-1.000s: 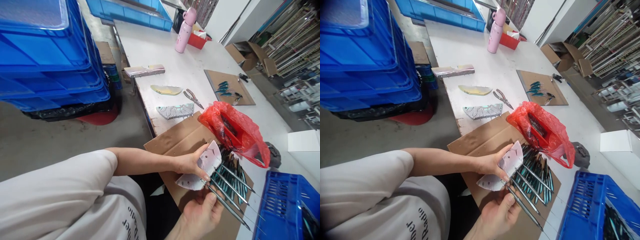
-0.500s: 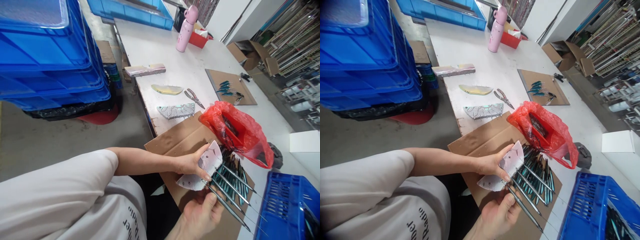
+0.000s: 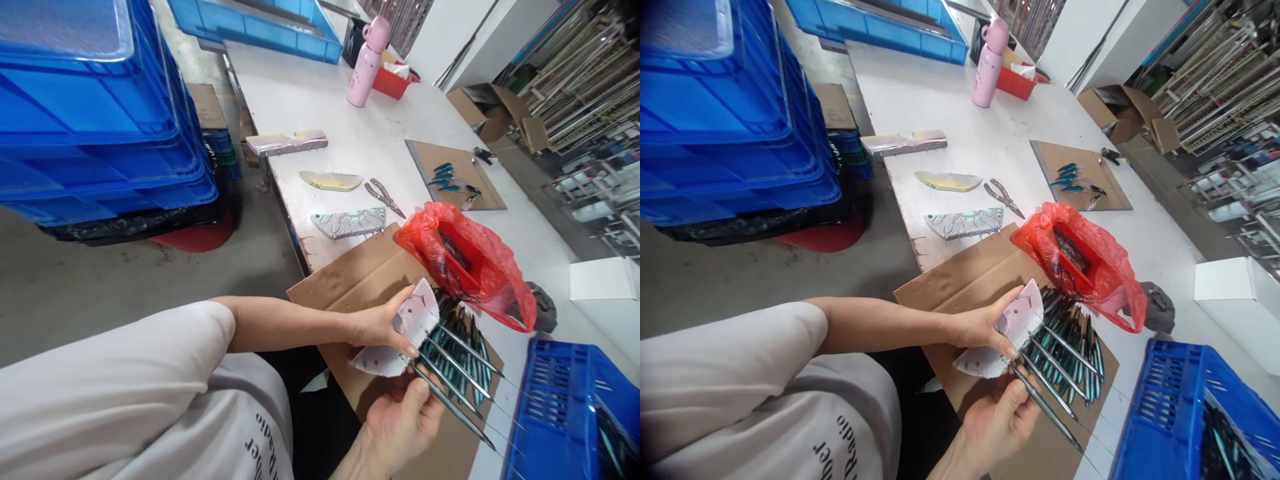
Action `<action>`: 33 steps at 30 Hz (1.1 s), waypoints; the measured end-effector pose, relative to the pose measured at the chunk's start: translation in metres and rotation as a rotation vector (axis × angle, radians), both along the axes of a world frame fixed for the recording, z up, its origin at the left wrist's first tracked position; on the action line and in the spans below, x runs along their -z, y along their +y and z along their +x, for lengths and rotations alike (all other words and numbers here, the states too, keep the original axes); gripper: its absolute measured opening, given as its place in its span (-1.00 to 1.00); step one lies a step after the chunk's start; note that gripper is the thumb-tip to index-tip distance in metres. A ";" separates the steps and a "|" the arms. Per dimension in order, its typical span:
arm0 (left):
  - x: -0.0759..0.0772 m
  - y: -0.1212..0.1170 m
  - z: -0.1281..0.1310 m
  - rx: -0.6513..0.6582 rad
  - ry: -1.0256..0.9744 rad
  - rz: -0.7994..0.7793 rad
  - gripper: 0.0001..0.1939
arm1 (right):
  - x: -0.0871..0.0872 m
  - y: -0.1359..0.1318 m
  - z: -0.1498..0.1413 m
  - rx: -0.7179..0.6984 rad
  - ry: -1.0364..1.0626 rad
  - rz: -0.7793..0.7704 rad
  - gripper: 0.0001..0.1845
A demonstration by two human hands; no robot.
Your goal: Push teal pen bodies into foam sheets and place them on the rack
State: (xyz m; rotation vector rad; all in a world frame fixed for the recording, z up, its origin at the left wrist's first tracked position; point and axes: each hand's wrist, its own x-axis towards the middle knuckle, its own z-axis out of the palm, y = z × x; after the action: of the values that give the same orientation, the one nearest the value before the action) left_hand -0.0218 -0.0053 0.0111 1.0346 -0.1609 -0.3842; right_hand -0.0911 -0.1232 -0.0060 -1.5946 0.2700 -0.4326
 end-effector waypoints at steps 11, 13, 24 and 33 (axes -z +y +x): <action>0.010 -0.018 0.008 -0.147 0.116 -0.324 -0.05 | -0.018 0.001 -0.005 0.070 0.059 0.152 -0.48; 0.010 -0.017 0.008 -0.143 0.142 -0.369 -0.11 | -0.013 0.008 -0.008 0.034 0.114 0.088 -0.41; -0.015 -0.002 -0.002 -0.047 0.139 -0.367 -0.44 | -0.002 0.004 -0.008 -0.011 0.110 0.126 -0.40; -0.020 0.004 0.013 0.691 -0.108 0.346 -0.72 | -0.078 -0.105 -0.101 0.010 0.058 0.014 -0.45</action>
State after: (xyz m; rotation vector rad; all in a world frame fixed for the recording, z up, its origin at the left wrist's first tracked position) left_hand -0.0093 -0.0009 0.0315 1.3273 -0.5706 -1.0086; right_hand -0.1917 -0.2281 0.0722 -1.5942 0.3243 -0.3915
